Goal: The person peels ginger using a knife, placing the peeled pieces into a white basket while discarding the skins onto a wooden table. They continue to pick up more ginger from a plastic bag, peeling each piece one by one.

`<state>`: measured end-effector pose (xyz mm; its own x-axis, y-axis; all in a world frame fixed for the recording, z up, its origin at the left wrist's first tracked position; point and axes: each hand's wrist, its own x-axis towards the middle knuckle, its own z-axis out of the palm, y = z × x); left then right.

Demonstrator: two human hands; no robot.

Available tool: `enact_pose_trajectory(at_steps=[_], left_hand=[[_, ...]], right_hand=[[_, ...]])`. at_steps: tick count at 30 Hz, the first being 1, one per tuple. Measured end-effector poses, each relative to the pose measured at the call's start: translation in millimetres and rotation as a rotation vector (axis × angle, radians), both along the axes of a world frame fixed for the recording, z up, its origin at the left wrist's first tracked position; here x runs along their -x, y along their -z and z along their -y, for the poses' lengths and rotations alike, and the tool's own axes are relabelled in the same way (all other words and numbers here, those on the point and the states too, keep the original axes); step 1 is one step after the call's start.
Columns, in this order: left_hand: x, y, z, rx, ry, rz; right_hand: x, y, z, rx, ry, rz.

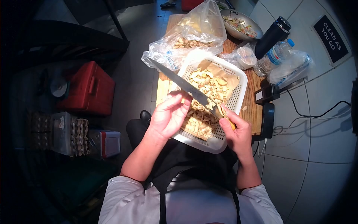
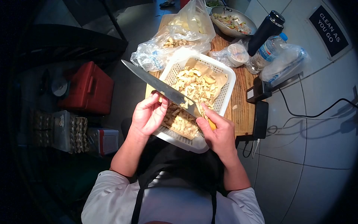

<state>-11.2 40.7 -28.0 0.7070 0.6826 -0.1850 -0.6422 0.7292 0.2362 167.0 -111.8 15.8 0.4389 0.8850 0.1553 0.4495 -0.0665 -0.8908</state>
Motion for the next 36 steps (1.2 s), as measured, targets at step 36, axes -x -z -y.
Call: enact_pose_trajectory(at_steps=[36], left_hand=[[-10, -22, 25, -0.46, 0.096, -0.212]], right_hand=[[-8, 7, -6, -0.001, 0.053, 0.105]])
